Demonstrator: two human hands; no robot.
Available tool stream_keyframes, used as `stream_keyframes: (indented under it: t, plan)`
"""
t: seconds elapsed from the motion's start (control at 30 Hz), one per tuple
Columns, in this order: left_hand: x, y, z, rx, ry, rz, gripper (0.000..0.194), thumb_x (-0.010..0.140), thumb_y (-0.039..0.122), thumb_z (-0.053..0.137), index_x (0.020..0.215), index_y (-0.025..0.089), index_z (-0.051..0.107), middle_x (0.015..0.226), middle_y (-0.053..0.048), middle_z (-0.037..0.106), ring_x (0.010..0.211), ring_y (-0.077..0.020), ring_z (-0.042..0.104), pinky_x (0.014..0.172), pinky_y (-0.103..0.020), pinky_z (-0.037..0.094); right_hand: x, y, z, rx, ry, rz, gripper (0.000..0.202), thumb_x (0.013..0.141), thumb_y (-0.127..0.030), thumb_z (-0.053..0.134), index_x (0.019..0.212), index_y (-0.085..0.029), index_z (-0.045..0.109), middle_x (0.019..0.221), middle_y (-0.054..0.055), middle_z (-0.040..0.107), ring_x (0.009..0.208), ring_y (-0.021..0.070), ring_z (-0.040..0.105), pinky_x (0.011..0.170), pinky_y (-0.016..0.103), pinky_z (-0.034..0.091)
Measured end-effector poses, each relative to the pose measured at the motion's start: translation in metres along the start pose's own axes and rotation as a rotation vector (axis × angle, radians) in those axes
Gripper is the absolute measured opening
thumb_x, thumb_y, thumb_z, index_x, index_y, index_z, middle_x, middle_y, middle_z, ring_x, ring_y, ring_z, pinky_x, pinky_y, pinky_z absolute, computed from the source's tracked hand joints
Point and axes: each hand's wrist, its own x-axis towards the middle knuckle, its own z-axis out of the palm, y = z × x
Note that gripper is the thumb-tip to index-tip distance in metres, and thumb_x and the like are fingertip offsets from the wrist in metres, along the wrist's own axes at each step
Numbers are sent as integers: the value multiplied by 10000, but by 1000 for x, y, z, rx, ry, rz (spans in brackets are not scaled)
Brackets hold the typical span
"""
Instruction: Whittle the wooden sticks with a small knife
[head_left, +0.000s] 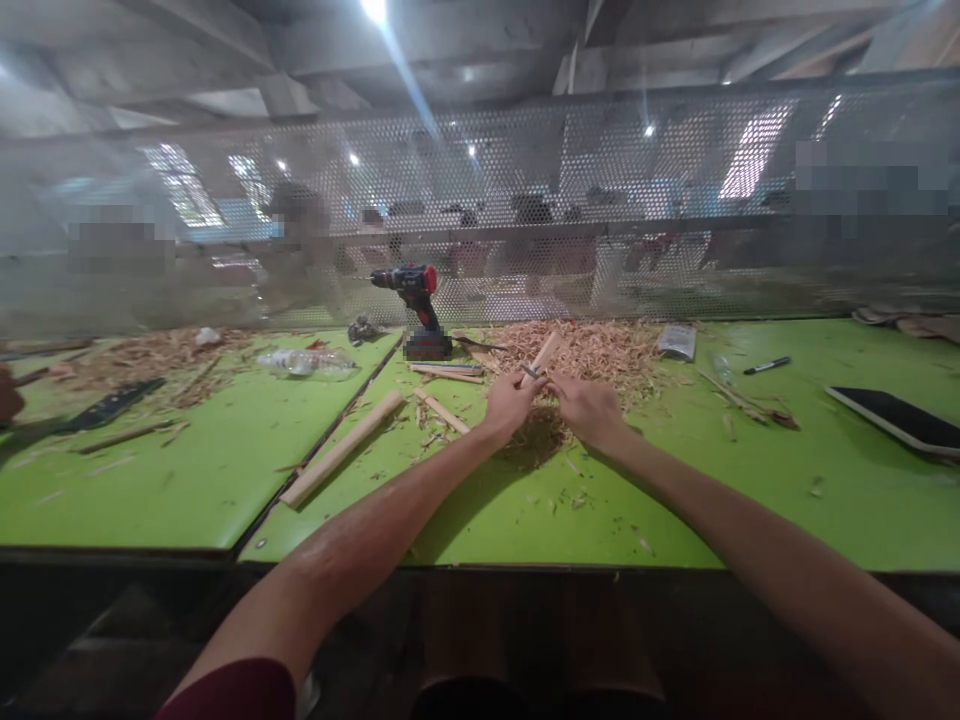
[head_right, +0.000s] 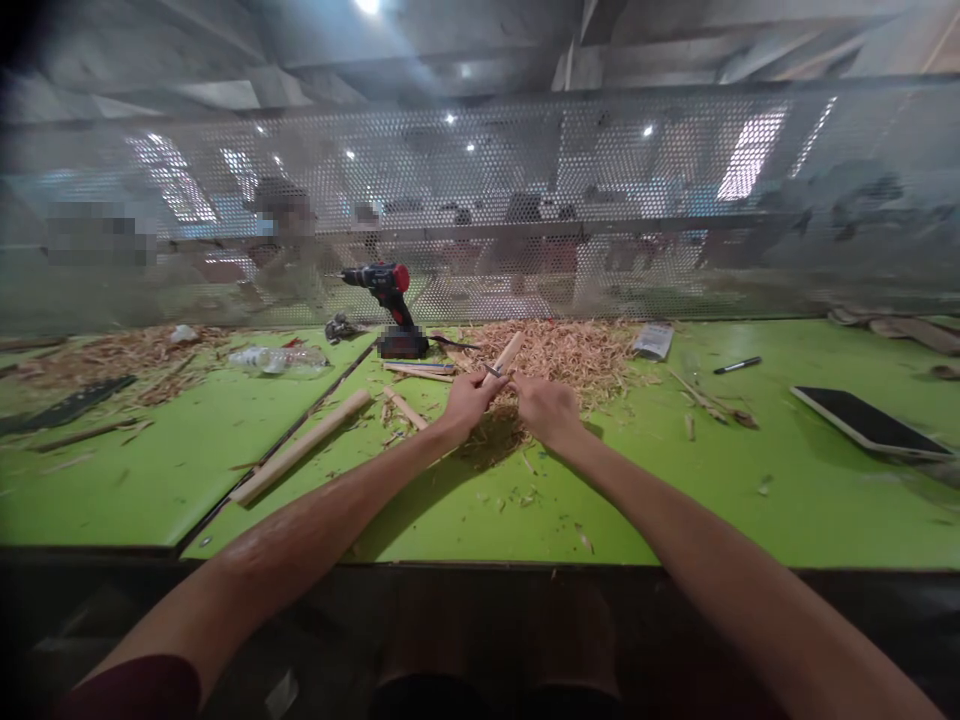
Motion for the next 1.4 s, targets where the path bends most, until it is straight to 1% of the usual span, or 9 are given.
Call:
stream_keyframes:
  t: [0.17,0.37,0.47,0.57,0.7,0.8,0.9,1.07,1.4]
  plan:
    - [0,0,-1,-1,6,-3,374,877,336,790,592,196,592,551,52,433,589,-132,367,597,-287,214,-2,-4,-2,-31,-6,19,612,1174,-372,201,1379,-215,755,1098,155,850,911,306,771,725,358,480]
    - [0,0,-2,26,18,-17,436,897,365,824,578,193,581,539,44,427,578,-132,366,593,-297,220,-4,-11,-4,-35,-10,62,609,1170,-340,200,1378,-182,750,1166,194,838,979,325,786,767,383,513]
    - [-1,2,-2,51,20,-14,426,912,382,830,595,191,617,535,40,437,576,-138,380,594,-301,226,-5,-15,-4,-76,-16,93,550,1184,-325,243,1371,-176,738,1163,183,840,1019,309,787,780,358,493]
    - [-1,4,-2,92,28,-30,468,927,385,822,572,202,579,526,39,435,567,-146,398,593,-304,230,-4,-15,-4,-81,3,101,538,1197,-333,250,1374,-172,732,1145,180,840,999,302,785,753,345,461]
    - [-2,7,0,88,-6,-1,463,970,280,760,580,209,519,561,35,479,593,-147,425,609,-299,258,1,-7,-6,-52,-43,39,562,1193,-364,246,1388,-229,755,1114,147,848,947,306,775,755,346,459]
    - [-1,6,1,26,-45,-9,426,977,243,730,607,209,522,570,38,487,600,-146,421,615,-291,279,3,-1,-5,-33,-44,2,570,1181,-382,245,1429,-293,751,1157,130,851,967,311,770,786,361,476]
    - [0,3,1,-13,-51,-17,410,956,266,752,610,205,542,560,43,465,596,-145,402,608,-290,268,3,1,-1,-8,-32,8,592,1176,-399,226,1438,-300,748,1218,126,845,996,322,767,786,375,481]
    - [0,-2,1,-22,-36,-53,368,923,318,775,619,191,611,545,47,429,580,-140,375,598,-291,228,1,-3,6,-26,-21,40,589,1174,-371,226,1401,-246,755,1231,158,835,1029,335,772,778,377,472]
    - [-1,-5,0,-18,28,-68,380,865,469,828,671,172,690,560,50,445,587,-125,379,593,-283,221,-3,-11,1,-27,-23,74,579,1182,-339,207,1385,-204,732,1208,183,830,1004,329,773,745,358,450]
